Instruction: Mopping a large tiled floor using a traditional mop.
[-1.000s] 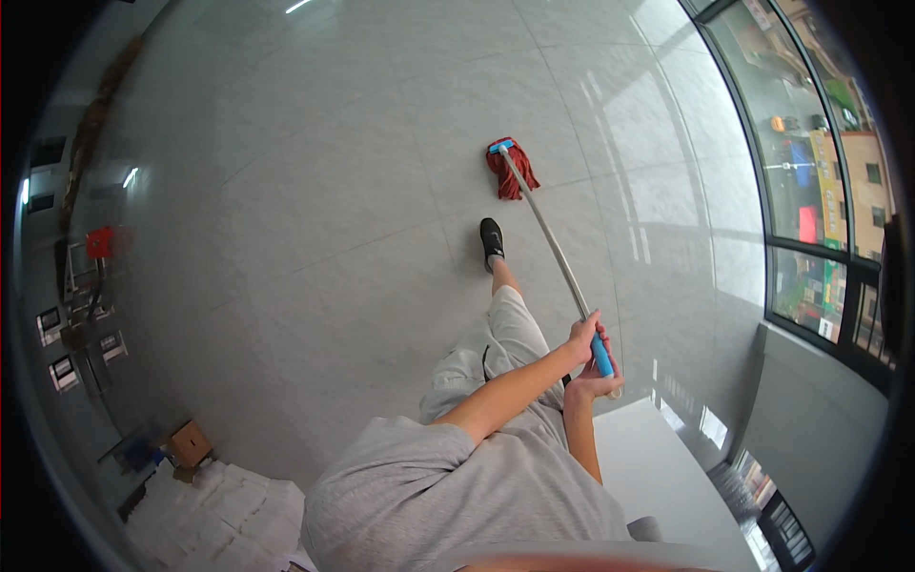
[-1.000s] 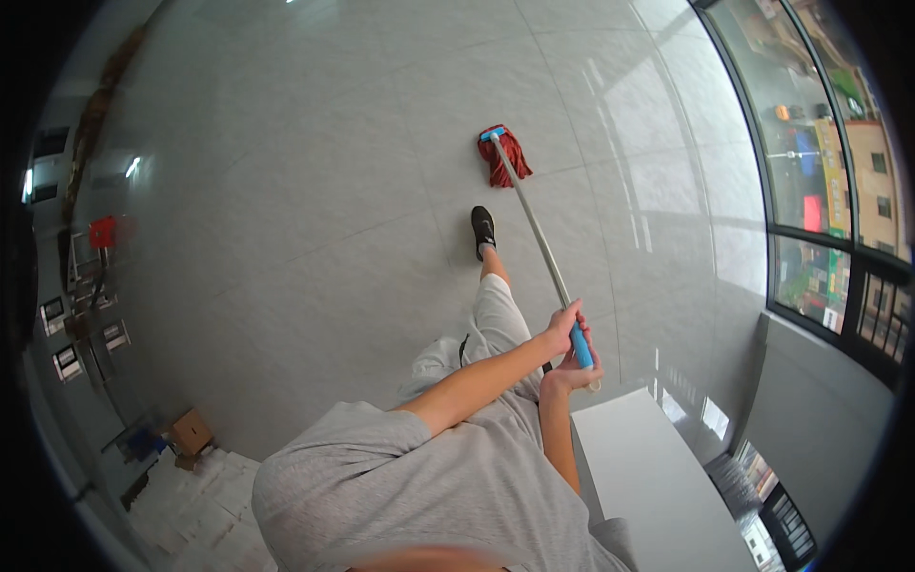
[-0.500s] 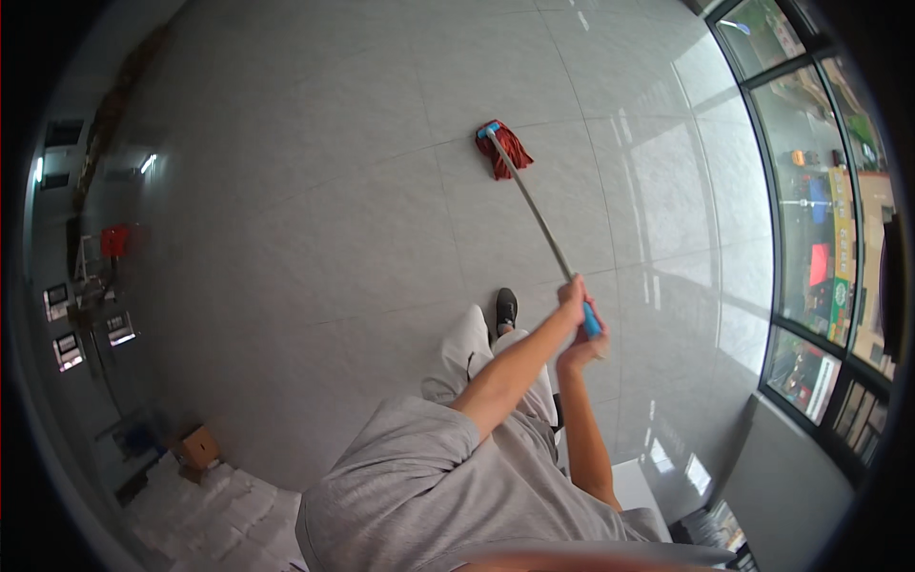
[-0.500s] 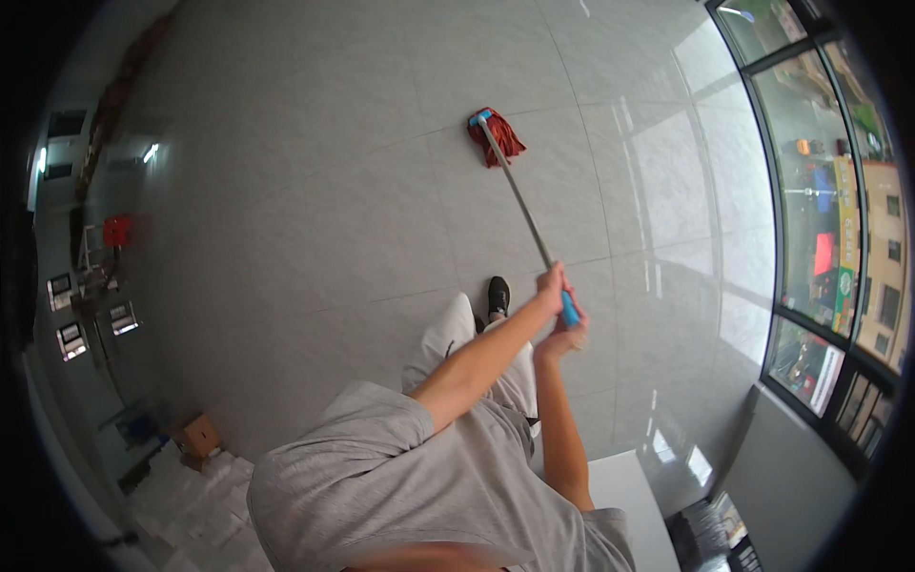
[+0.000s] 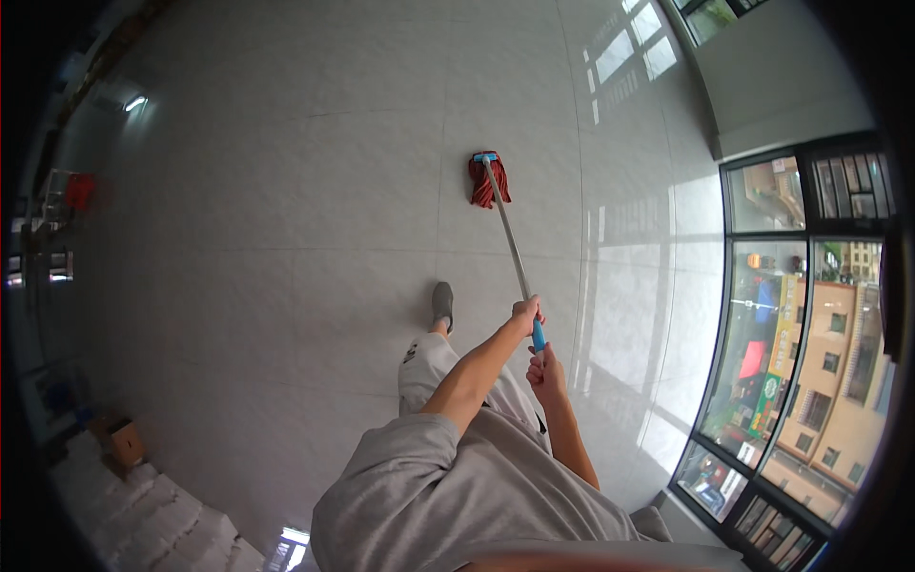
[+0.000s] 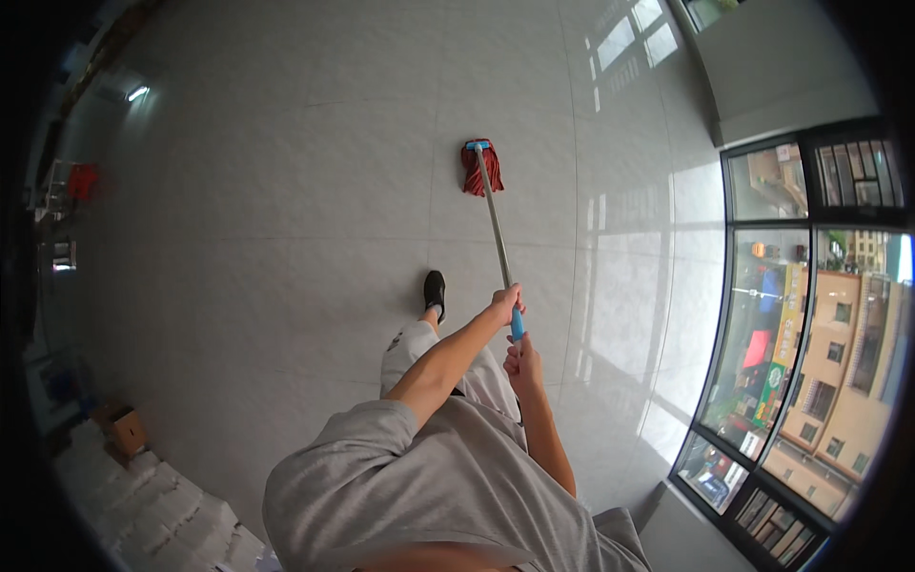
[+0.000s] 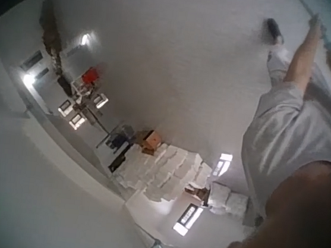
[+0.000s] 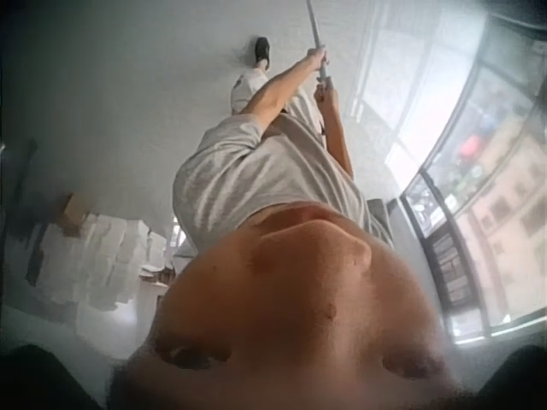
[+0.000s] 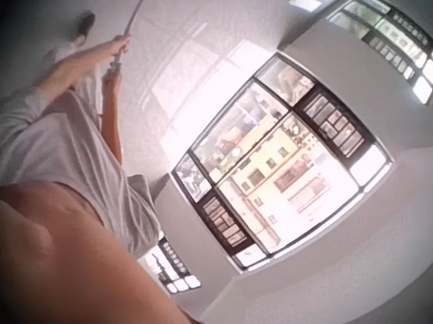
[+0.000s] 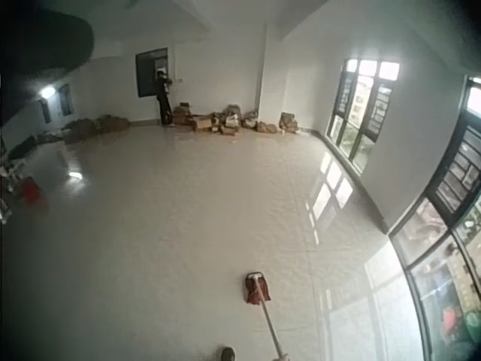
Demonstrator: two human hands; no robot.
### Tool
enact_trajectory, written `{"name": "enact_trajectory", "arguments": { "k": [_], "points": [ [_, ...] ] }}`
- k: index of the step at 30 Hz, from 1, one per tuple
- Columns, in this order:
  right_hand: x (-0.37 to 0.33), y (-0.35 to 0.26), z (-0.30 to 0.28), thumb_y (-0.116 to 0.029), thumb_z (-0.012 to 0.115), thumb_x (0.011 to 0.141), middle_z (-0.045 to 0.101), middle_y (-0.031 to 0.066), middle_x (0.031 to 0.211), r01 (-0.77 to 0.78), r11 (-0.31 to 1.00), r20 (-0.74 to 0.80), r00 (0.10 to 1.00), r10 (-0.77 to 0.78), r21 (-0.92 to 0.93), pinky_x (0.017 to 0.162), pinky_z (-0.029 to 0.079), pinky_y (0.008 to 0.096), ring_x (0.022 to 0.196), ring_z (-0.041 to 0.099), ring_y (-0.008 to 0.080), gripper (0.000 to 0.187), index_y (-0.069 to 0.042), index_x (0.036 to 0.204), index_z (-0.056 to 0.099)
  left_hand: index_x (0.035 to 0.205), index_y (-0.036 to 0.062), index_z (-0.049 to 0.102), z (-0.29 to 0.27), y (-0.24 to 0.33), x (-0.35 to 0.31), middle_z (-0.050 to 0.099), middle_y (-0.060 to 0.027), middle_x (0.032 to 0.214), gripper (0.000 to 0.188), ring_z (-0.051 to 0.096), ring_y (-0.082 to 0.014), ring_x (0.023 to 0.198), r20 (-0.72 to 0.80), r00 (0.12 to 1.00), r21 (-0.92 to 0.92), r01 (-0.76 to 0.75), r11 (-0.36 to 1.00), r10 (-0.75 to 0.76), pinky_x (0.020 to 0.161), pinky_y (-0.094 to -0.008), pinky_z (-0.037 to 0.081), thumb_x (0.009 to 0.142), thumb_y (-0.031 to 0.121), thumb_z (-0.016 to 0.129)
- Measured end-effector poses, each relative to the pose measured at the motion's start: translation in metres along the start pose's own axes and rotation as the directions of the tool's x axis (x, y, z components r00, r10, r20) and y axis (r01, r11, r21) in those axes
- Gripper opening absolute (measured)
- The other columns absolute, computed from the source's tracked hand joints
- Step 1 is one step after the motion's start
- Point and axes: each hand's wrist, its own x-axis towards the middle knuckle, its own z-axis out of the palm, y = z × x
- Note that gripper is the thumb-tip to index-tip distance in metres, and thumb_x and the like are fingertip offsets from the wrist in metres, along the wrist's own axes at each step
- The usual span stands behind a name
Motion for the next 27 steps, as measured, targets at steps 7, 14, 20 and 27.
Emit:
{"name": "enact_trajectory", "arguments": {
  "k": [7,14,20,27],
  "points": [
    [0.093,-0.119,0.165,-0.041,0.050,0.098,0.037,-0.0044,0.060,-0.011,1.000,-0.008,1.000,0.011,0.020,0.039,0.022,0.0206,0.043,0.028,0.0044,0.046,0.004,0.106,0.053,0.076,0.0075,0.051,0.069,0.202,0.040,0.051,-0.0051,0.062,0.022,0.051,-0.0187,0.053,0.172,0.985,0.049,-0.004,0.999,-0.004,0.052,-0.0353,0.048,0.087,0.023,0.063],
    [0.216,-0.326,0.268,-0.040,0.055,0.096,0.036,-0.0060,0.056,0.155,0.977,-0.057,0.985,-0.164,-0.144,0.036,0.021,0.0179,0.039,0.028,0.0023,0.047,0.007,0.098,0.059,0.115,0.0077,0.050,0.156,0.424,0.074,0.064,-0.0120,0.114,0.031,0.065,-0.0252,0.099,0.426,0.898,0.390,-0.073,0.918,-0.110,0.082,-0.0384,0.052,0.096,0.032,0.049],
    [0.357,-0.502,0.390,-0.040,0.053,0.096,0.038,-0.0046,0.054,0.259,0.942,-0.029,0.962,-0.271,-0.212,0.034,0.020,0.0185,0.038,0.027,0.0025,0.048,0.008,0.094,0.059,0.115,0.0078,0.053,0.113,0.641,0.111,0.069,-0.0087,0.101,0.032,0.068,-0.0188,0.077,0.057,0.998,0.625,-0.025,0.780,-0.014,0.056,-0.0293,0.053,0.096,0.032,0.045],
    [0.466,-0.699,0.630,-0.040,0.052,0.096,0.042,-0.0022,0.055,0.255,0.942,-0.057,0.960,-0.273,-0.219,0.034,0.017,0.0206,0.038,0.027,0.0037,0.050,0.009,0.089,0.058,0.114,0.0086,0.048,-0.021,0.893,0.042,0.066,-0.0135,0.088,0.024,0.065,-0.0227,0.070,-0.423,0.837,0.418,-0.160,0.894,0.347,0.057,-0.0370,0.050,0.094,0.021,0.046]
  ]
}}
